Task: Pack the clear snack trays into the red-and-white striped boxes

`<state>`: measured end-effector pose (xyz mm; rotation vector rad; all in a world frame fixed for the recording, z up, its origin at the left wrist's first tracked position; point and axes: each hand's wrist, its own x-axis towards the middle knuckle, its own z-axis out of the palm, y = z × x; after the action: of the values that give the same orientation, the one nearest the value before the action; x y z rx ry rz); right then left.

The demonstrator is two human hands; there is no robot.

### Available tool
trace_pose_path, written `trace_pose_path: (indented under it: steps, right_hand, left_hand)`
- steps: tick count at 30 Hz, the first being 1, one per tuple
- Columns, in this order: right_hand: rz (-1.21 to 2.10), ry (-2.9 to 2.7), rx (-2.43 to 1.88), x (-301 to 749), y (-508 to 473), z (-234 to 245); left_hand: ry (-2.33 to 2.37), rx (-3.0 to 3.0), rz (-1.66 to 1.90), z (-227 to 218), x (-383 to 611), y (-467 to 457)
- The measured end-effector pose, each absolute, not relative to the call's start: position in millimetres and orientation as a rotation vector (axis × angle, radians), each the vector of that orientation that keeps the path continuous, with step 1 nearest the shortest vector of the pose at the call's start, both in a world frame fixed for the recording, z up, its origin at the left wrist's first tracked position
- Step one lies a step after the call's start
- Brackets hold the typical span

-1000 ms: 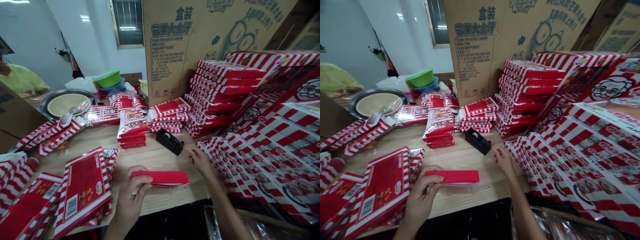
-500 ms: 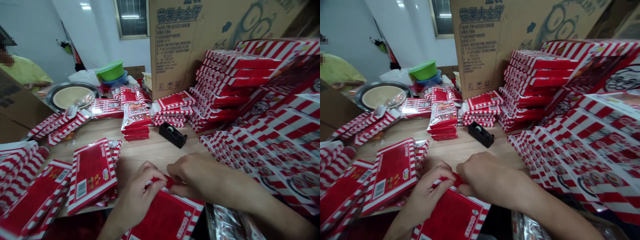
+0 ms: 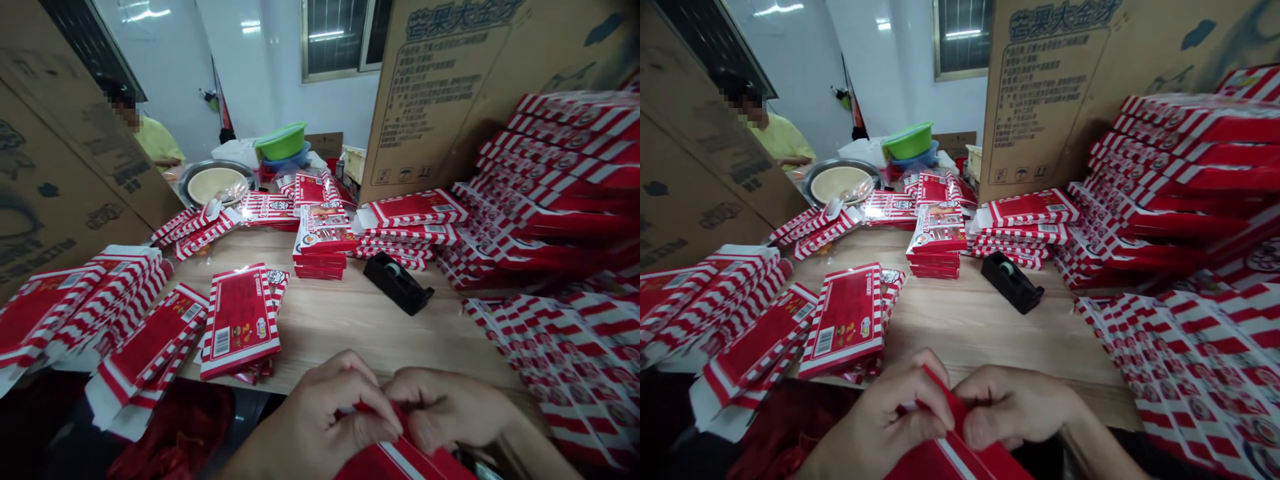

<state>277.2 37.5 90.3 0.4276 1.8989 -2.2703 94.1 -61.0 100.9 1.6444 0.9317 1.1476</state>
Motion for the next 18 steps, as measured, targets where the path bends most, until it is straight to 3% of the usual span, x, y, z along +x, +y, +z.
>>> trace_pose_path:
  steps: [5,8,13,18]
  right_hand:
    - [-2.918,1.776,0.891,241.8,25.5,64.0]
    - [-3.276,1.561,0.881,220.6,14.0,53.8]
    - [-3.03,2.005,1.065,173.6,9.7,49.3]
    - [-2.751,2.254,1.244,111.9,34.6,41.3]
  left_hand:
    - [1.385,1.336,1.367,106.8,63.9,-54.3]
    - [1.698,0.967,1.662,105.3,32.8,-39.0]
    - [1.762,0.807,1.826,102.5,-26.4,-17.7]
    - [2.152,0.705,1.534,98.9,-60.7,-24.1]
